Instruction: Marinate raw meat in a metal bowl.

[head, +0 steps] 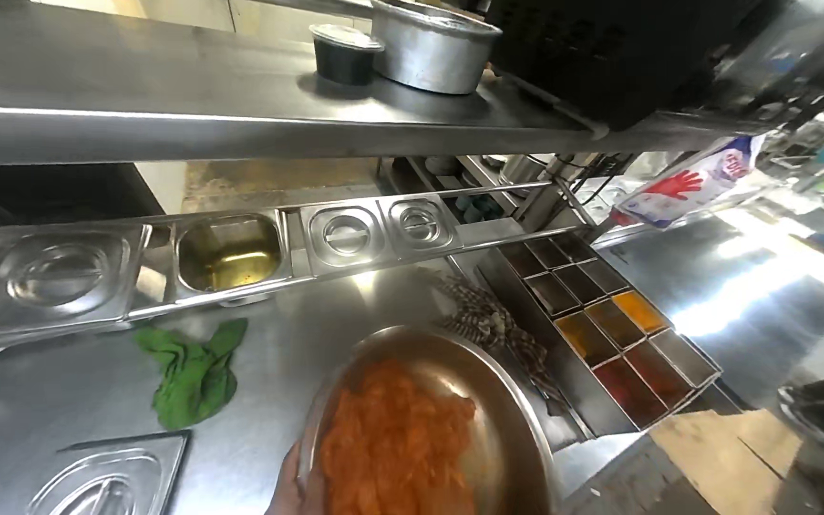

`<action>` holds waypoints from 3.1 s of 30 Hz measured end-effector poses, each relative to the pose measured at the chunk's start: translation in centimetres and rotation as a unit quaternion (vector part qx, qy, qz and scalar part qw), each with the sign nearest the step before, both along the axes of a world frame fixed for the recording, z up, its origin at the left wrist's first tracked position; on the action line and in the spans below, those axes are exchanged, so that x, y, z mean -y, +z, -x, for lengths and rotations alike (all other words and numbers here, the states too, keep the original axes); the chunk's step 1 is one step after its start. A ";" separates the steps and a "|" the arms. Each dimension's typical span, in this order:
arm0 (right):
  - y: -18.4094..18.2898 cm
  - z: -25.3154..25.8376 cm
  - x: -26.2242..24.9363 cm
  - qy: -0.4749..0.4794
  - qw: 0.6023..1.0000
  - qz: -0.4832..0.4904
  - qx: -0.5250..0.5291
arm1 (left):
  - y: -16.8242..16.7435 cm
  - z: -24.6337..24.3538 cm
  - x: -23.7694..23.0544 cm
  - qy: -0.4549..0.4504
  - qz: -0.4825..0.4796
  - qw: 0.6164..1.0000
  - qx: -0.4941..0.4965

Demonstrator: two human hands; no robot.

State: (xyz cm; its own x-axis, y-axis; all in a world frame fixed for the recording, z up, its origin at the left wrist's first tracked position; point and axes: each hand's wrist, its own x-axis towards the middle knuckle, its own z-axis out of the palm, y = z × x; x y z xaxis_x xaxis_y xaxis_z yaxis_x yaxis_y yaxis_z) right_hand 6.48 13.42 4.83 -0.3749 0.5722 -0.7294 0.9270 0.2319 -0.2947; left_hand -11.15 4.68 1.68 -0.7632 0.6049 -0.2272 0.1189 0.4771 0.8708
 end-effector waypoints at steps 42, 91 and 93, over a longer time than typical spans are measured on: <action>6.8 0.4 -16.0 0.381 0.891 0.030 0.244 | 0.4 9.9 -8.8 -0.165 0.049 0.982 0.084; 1.8 10.1 -12.6 0.348 0.934 0.010 -0.076 | -1.2 9.1 -8.6 -0.092 -0.039 0.991 0.093; 3.6 6.8 -12.1 0.310 0.944 0.033 -0.108 | -1.2 9.0 -8.6 -0.090 -0.035 0.992 0.085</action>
State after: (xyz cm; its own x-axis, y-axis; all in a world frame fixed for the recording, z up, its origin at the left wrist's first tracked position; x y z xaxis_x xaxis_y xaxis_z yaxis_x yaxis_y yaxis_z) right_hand -0.30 25.48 8.39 -0.7675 0.1497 -0.6233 0.5349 0.6854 -0.4940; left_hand -20.13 13.27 0.50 -0.5955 0.7466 -0.2964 0.0445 0.3991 0.9158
